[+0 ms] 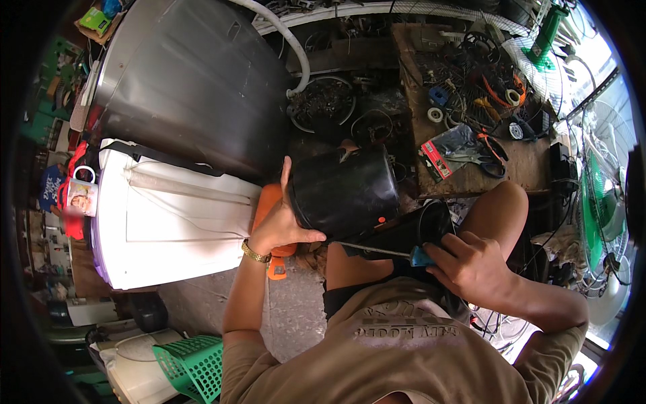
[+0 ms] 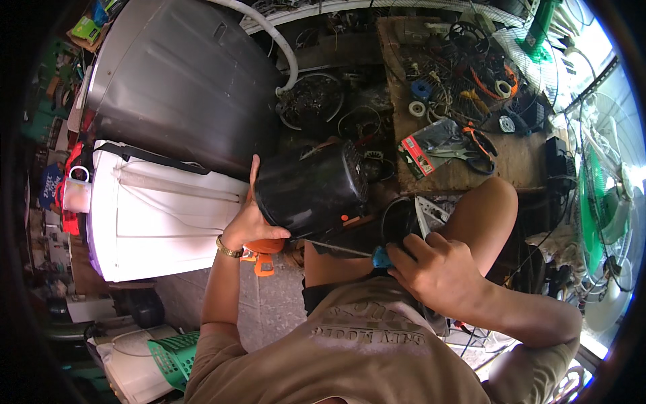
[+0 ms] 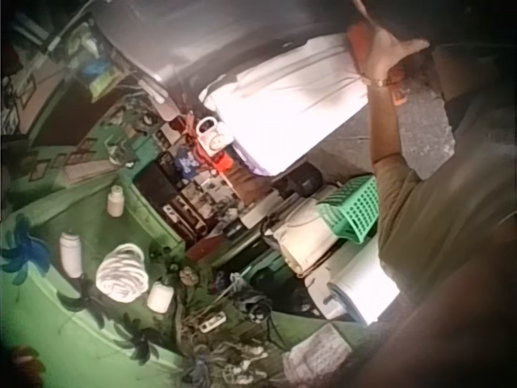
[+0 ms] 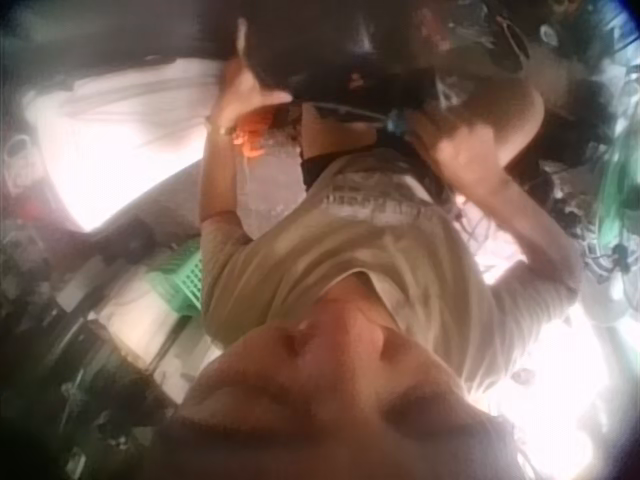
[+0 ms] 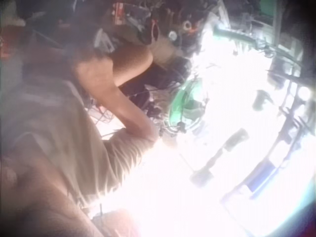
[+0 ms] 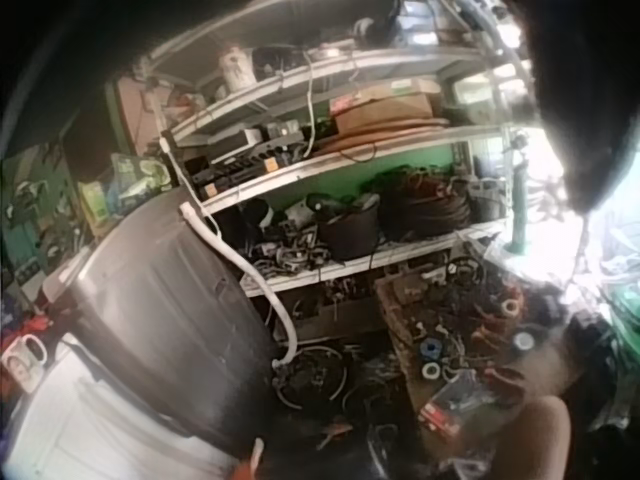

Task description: The person disassembles a standing electric fan, removing the front grille and motor housing. They use a screwdriver to loosen screws and separate the motor casing to access the internal wiring.

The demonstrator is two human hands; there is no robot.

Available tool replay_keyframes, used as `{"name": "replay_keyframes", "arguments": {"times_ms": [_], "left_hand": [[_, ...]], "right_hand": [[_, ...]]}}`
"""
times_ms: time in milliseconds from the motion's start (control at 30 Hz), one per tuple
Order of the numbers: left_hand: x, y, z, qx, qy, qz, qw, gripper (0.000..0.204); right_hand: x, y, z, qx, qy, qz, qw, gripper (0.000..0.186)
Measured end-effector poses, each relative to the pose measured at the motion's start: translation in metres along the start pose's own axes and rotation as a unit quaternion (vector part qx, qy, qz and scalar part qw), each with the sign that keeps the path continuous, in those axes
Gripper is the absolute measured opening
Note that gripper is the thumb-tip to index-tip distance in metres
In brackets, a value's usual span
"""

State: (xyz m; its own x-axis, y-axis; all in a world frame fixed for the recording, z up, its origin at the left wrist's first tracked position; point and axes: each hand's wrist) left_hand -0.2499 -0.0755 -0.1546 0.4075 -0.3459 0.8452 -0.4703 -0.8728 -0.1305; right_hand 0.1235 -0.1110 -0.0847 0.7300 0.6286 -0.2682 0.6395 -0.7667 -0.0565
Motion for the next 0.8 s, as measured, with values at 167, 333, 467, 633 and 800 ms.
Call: {"name": "replay_keyframes", "arguments": {"times_ms": [167, 333, 467, 633, 800], "left_hand": [[-0.01, 0.003, 0.002, -0.007, -0.078, 0.048, 0.996, 0.105], [-0.01, 0.003, 0.007, 0.021, -0.058, 0.022, 0.998, 0.102], [-0.006, -0.002, 0.017, 0.073, -0.028, 0.04, 0.996, 0.1], [-0.005, -0.006, 0.012, 0.035, -0.078, 0.008, 0.996, 0.096], [0.001, -0.007, 0.015, 0.044, -0.085, 0.014, 0.995, 0.092]], "right_hand": [[0.001, 0.004, 0.012, 0.028, -0.028, -0.003, 0.999, 0.034], [0.011, 0.004, 0.012, 0.022, -0.07, -0.002, 0.997, 0.035], [0.01, 0.012, 0.018, 0.039, -0.076, 0.007, 0.996, 0.036], [0.001, 0.013, 0.014, 0.033, -0.056, 0.02, 0.998, 0.035], [-0.001, 0.01, 0.006, 0.008, -0.129, 0.038, 0.991, 0.033]]}}
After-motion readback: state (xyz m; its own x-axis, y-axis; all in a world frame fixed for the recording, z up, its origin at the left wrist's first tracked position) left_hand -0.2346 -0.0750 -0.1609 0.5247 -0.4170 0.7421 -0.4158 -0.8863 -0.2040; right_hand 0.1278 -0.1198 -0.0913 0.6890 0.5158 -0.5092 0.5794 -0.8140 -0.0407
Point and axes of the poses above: each hand's wrist, its own y-axis away from the middle knuckle, its own z-axis out of the palm, x = y × z, and after that the axes turned 10 degrees about z, right-handed
